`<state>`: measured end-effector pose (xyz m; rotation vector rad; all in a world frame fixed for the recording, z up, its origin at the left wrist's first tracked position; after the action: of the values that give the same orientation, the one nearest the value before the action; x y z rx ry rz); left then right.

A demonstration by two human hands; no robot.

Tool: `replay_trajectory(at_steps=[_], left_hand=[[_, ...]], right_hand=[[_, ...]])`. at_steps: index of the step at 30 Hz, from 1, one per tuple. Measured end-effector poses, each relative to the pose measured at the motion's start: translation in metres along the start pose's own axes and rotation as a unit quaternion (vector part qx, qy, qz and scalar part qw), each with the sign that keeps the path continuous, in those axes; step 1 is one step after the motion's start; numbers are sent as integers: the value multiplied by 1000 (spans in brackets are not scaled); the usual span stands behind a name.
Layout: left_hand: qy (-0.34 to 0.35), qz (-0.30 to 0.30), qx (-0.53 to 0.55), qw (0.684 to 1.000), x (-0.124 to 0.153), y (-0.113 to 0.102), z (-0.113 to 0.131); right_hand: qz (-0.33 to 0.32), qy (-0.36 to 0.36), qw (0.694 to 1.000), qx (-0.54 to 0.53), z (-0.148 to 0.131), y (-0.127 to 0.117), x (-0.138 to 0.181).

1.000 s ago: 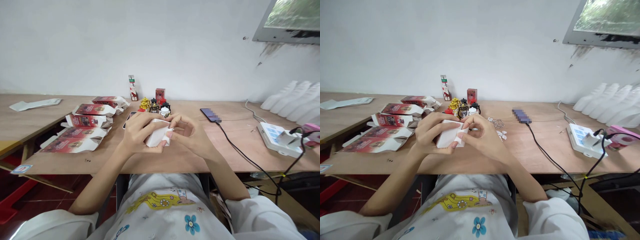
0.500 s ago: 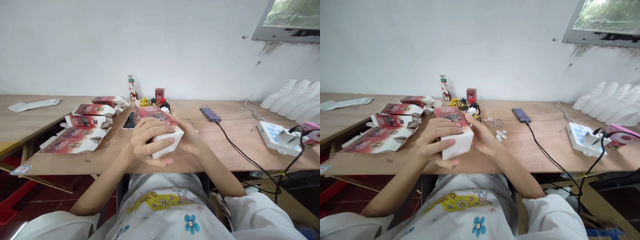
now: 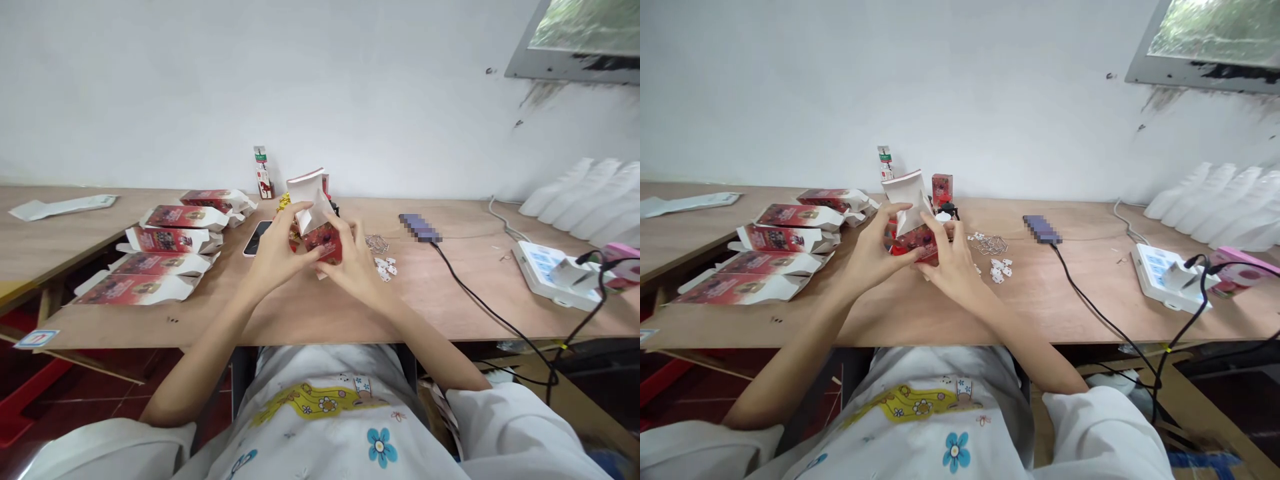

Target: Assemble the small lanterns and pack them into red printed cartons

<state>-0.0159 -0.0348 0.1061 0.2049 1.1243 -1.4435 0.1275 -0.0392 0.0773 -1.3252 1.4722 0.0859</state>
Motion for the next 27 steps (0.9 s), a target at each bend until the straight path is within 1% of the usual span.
replay_trajectory(at_steps=[2,4,7,10,13,16,18,20,22,24,26,27], left_hand=[[-10,-21,14,1000,-1,-1,-5],[-17,-40,20,999,-1,-4,-12],[-35,-43,-12,998,-1,-6,-29],[-71,-45,-24,996,-1,-1,-50],[-73,-40,17,996,0,5,-65],[-72,-30,71,994,2,9,-76],[-81,-24,115,990,5,12,-82],[-97,-29,150,983,8,17,-86],[-111,-47,167,979,11,23,-87],[-121,-58,173,976,14,28,-87],[-123,-51,171,976,16,30,-88],[-122,-42,167,978,17,31,-88]], right_hand=[[-32,-6,999,10,2,1,-1],[-48,-9,999,21,5,-1,-2],[-33,-1,997,67,10,-6,-5],[-14,9,995,98,17,-8,-7],[-16,48,998,34,35,-6,-12],[-15,110,992,-60,66,-3,-19],[-63,127,985,-96,83,7,-21],[-129,92,981,-108,90,20,-22],[-175,43,977,-117,93,31,-21],[-187,21,974,-125,96,39,-20],[-173,39,976,-129,105,40,-20],[-159,57,976,-136,110,37,-21]])
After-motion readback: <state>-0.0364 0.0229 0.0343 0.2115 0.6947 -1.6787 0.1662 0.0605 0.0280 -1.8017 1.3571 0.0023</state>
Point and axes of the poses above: each hand's wrist, its own x-axis away from the middle knuckle, its own y-axis out of the palm, z = x × y, the point moved 6 cm from there along -x, towards the middle knuckle, and after that the axes turned 6 degrees about x, right-handed, at the moved point
